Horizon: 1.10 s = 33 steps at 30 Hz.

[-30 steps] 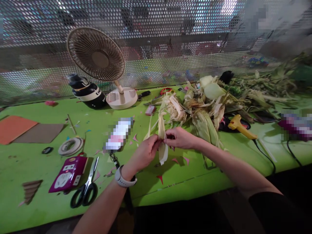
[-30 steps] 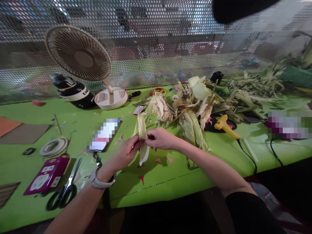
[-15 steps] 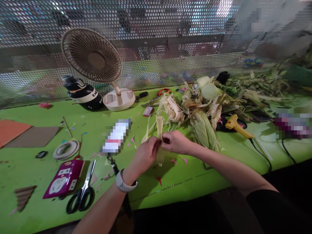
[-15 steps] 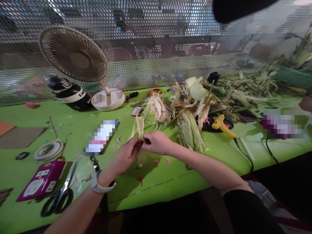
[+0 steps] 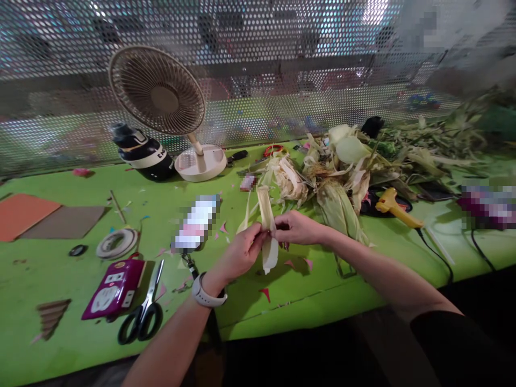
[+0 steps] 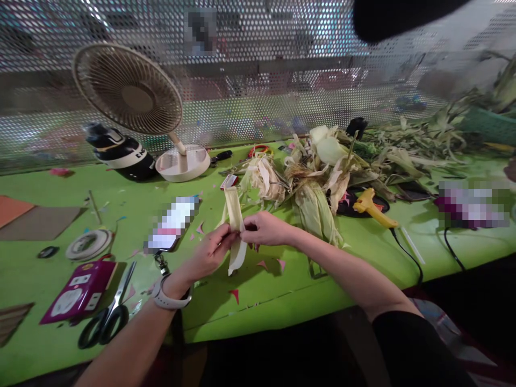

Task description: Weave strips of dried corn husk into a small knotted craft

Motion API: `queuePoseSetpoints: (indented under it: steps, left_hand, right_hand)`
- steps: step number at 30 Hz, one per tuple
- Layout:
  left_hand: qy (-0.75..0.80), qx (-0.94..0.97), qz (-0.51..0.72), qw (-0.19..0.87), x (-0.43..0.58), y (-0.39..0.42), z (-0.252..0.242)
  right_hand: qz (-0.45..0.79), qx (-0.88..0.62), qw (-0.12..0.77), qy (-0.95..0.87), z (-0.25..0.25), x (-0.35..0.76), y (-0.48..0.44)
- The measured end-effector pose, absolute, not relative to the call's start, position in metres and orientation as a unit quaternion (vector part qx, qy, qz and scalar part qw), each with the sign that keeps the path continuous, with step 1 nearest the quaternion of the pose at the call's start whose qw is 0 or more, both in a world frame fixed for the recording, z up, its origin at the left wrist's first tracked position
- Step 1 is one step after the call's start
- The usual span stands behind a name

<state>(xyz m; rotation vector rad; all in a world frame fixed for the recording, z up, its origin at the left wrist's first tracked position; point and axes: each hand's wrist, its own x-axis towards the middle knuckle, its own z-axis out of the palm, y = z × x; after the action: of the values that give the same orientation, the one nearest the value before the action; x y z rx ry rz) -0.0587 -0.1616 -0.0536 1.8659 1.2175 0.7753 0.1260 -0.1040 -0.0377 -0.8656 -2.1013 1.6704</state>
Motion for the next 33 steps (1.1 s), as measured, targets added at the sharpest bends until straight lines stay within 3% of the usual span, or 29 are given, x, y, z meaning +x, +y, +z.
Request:
queuePoseSetpoints:
  steps: [7,16,21,33]
  left_hand:
    - [0.444,0.679,0.311,0.495,-0.064,-0.161,-0.050]
    - [0.414,0.708,0.266,0.507,-0.070,-0.159,-0.054]
    - [0.432,0.739,0.253,0.451,-0.068,-0.160,-0.051]
    - [0.529,0.802,0.158,0.227,-0.056,-0.166,-0.053]
  right_hand:
    - [0.617,-0.277,0.166,-0.718,-0.034,0.128,-0.104]
    - [0.602,-0.256,0.111,-0.748,-0.037,0.133,-0.100]
    - [0.598,-0.262,0.104,-0.750,-0.038,0.132,-0.100]
    - [0.185,-0.332,0.089,-0.921,-0.038,0.120,-0.111]
